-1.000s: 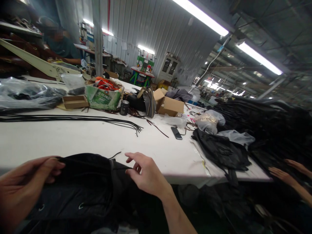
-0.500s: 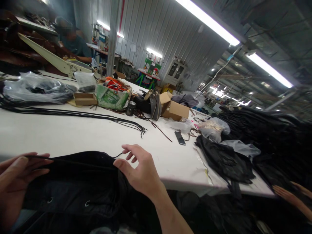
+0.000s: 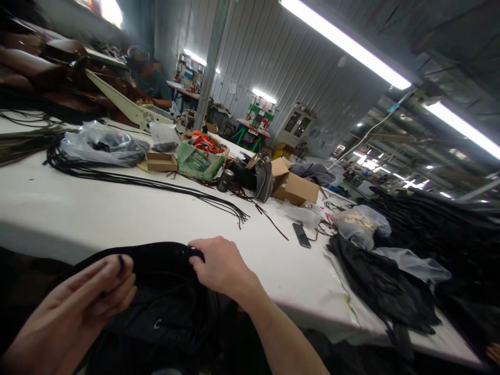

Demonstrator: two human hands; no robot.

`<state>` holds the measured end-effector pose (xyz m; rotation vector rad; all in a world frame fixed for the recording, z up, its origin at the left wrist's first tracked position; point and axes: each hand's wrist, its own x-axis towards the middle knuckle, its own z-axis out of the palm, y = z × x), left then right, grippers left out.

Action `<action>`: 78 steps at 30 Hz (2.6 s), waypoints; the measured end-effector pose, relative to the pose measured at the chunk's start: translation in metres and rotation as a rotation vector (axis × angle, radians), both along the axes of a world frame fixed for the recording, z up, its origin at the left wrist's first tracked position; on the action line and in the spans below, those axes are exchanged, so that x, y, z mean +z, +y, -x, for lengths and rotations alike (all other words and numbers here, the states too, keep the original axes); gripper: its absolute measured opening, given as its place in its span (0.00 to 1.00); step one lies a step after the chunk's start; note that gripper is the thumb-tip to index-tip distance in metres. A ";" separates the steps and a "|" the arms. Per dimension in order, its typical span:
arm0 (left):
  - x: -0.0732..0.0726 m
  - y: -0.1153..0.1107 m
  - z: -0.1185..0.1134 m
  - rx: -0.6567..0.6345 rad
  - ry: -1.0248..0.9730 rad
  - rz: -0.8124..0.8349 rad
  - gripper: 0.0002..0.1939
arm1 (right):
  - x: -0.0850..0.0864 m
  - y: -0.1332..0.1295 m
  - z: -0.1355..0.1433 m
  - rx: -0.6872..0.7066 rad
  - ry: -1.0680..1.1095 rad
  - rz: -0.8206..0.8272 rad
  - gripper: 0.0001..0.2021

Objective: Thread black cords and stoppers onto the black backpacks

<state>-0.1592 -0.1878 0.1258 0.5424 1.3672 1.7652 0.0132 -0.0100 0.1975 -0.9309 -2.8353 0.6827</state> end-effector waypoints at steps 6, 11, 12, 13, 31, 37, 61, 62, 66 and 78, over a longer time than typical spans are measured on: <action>-0.028 0.030 -0.015 -0.081 0.459 0.112 0.27 | -0.013 0.000 -0.002 0.107 0.144 0.067 0.29; -0.047 0.050 -0.022 -0.161 0.557 0.104 0.25 | -0.024 0.002 -0.003 0.091 0.196 0.089 0.29; -0.050 0.052 -0.022 -0.162 0.560 0.103 0.25 | -0.024 0.003 -0.003 0.089 0.200 0.096 0.29; -0.052 0.054 -0.023 -0.159 0.563 0.102 0.25 | -0.024 0.003 -0.003 0.083 0.205 0.102 0.29; -0.066 0.065 -0.033 0.062 0.781 0.053 0.22 | -0.026 0.001 -0.006 0.016 0.247 0.155 0.24; -0.061 0.064 -0.031 0.116 0.711 0.090 0.25 | -0.026 -0.003 -0.006 0.011 0.252 0.166 0.26; -0.050 0.063 -0.036 0.040 0.493 0.121 0.27 | -0.063 0.045 0.014 -0.142 0.514 0.799 0.23; -0.049 0.058 -0.033 0.072 0.499 0.097 0.27 | -0.060 0.053 0.013 -0.196 0.607 0.843 0.23; -0.032 0.030 -0.001 0.372 0.712 0.096 0.23 | -0.045 0.091 0.005 -0.473 1.038 1.066 0.19; -0.023 0.051 0.104 -0.532 0.704 0.463 0.38 | -0.068 0.063 0.013 -0.433 1.002 1.149 0.29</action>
